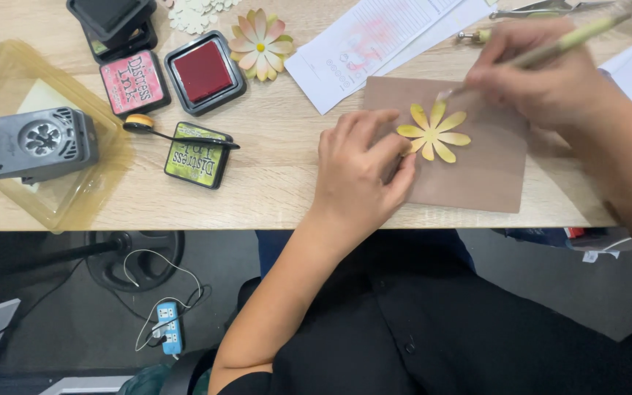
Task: Ink and shape paper flower cutouts using a blending brush and a ball stylus tool
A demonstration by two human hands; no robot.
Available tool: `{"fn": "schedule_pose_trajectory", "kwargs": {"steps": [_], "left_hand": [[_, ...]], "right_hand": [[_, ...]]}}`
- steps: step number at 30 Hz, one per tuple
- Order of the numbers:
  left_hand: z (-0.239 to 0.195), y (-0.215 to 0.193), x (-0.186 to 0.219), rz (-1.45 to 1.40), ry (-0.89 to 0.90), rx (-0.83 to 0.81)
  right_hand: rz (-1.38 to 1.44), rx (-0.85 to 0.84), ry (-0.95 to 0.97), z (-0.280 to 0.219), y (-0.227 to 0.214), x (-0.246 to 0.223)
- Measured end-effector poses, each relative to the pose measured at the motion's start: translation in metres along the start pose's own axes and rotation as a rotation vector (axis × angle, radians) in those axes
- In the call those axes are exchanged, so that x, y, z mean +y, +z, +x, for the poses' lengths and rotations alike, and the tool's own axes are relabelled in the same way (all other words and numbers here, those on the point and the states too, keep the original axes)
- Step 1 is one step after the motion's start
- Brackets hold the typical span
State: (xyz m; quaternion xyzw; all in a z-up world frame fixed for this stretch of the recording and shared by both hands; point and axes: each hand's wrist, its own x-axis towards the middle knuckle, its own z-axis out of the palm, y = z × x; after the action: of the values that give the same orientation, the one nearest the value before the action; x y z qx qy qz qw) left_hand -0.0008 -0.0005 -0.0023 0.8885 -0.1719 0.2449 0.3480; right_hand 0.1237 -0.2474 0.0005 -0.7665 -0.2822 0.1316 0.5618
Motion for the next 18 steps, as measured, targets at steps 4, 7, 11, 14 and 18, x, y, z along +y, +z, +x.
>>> {"fn": "schedule_pose_trajectory", "kwargs": {"steps": [4,7,11,14,18], "left_hand": [[0.002,-0.007,0.001,-0.181,-0.110,-0.007],[0.007,-0.011,0.004,-0.193,-0.122,-0.002],[0.001,-0.008,0.005,-0.110,-0.099,-0.018],[0.000,-0.005,0.000,-0.037,0.011,-0.035],[-0.001,-0.002,-0.002,0.019,0.121,-0.070]], "right_hand": [[0.208,0.303,0.208,-0.004,-0.019,0.009],[-0.106,0.268,-0.057,-0.009,-0.054,0.043],[-0.270,0.259,0.042,-0.024,-0.075,0.047],[-0.518,0.220,0.191,-0.028,-0.088,0.042],[-0.987,0.030,0.334,-0.015,-0.071,0.009]]}}
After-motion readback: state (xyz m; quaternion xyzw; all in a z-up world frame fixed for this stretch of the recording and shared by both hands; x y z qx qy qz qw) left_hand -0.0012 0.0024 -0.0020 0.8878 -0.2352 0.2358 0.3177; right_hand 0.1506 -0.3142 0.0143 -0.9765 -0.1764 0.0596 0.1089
